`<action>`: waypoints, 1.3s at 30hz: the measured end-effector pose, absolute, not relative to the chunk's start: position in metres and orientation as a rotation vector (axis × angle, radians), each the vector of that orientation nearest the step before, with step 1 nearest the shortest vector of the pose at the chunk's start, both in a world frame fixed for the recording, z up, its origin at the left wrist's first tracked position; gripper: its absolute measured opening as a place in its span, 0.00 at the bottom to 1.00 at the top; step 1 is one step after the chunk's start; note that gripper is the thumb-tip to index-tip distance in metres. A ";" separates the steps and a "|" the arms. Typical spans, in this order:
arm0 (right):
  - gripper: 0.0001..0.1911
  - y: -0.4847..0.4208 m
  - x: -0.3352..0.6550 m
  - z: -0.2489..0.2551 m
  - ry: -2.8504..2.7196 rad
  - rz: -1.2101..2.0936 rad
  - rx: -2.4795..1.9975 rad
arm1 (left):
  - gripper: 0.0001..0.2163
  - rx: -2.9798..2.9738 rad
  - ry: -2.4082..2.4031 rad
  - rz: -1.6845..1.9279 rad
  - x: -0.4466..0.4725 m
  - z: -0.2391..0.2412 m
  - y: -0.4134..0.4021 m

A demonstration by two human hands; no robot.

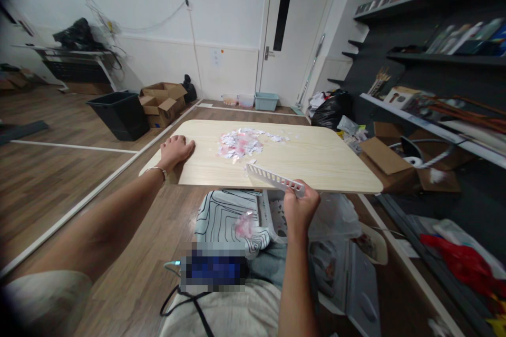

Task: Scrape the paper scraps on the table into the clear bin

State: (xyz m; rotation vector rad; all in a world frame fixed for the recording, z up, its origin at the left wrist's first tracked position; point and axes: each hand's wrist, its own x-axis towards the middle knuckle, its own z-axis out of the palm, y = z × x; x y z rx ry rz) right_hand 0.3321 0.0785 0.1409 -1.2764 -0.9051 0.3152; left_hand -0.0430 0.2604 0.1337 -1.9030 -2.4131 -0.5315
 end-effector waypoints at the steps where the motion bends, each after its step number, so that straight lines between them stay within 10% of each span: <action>1: 0.06 0.078 0.332 0.141 -0.907 0.317 -1.278 | 0.32 -1.904 -2.414 -0.531 -0.043 0.134 0.260; 39: 0.18 0.068 0.337 0.156 -1.101 0.352 -1.459 | 0.31 -1.900 -2.428 -0.541 -0.042 0.136 0.259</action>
